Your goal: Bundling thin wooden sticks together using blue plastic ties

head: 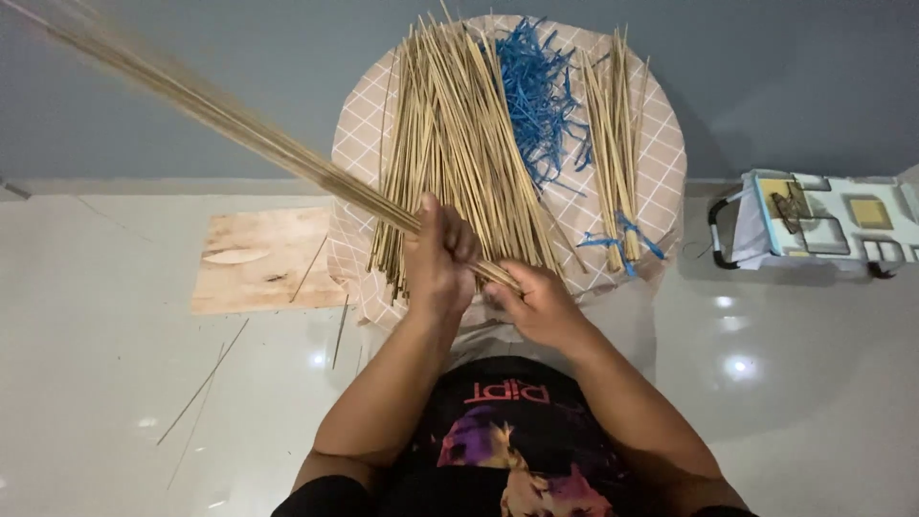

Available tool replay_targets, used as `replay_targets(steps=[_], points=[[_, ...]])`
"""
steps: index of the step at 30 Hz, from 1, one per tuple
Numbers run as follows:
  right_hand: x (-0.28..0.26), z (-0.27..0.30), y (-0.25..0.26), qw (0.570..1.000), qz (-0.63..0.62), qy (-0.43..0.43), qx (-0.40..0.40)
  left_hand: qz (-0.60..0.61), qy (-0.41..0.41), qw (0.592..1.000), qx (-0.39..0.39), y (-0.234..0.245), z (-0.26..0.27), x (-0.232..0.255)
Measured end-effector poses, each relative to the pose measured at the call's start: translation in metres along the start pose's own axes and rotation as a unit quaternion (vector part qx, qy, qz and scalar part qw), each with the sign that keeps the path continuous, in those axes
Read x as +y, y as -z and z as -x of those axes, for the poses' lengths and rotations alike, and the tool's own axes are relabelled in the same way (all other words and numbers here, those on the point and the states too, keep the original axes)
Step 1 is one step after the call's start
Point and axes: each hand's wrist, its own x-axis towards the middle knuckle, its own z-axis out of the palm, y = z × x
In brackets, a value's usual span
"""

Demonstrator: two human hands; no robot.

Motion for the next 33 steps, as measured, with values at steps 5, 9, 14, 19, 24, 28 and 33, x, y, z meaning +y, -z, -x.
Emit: replay_targets(steps=[5, 9, 14, 19, 24, 28, 33], points=[[-0.001, -0.001, 0.000, 0.999, 0.040, 0.002, 0.007, 0.026, 0.013, 1.000, -0.012, 0.000, 0.011, -0.010], [-0.023, 0.000, 0.002, 0.999, 0.003, -0.024, -0.032, 0.026, 0.022, 0.999, -0.022, 0.018, 0.004, -0.003], [0.009, -0.004, -0.007, 1.000, 0.000, -0.014, 0.005, 0.016, -0.005, 0.999, -0.038, 0.012, 0.011, -0.006], [0.020, -0.001, -0.017, 0.977, -0.185, -0.098, 0.042, 0.050, -0.014, 0.999, 0.001, 0.007, 0.019, 0.002], [0.005, -0.007, -0.047, 0.827, -0.436, -0.174, 0.308, 0.053, 0.004, 0.998, -0.035, -0.020, 0.039, -0.012], [0.045, 0.006, -0.039, 0.908, -0.292, -0.185, 0.239, 0.094, 0.035, 0.994, -0.042, 0.008, 0.028, -0.019], [0.033, 0.013, -0.009, 0.962, -0.240, -0.106, -0.073, 0.075, 0.041, 0.990, -0.112, 0.026, 0.027, -0.013]])
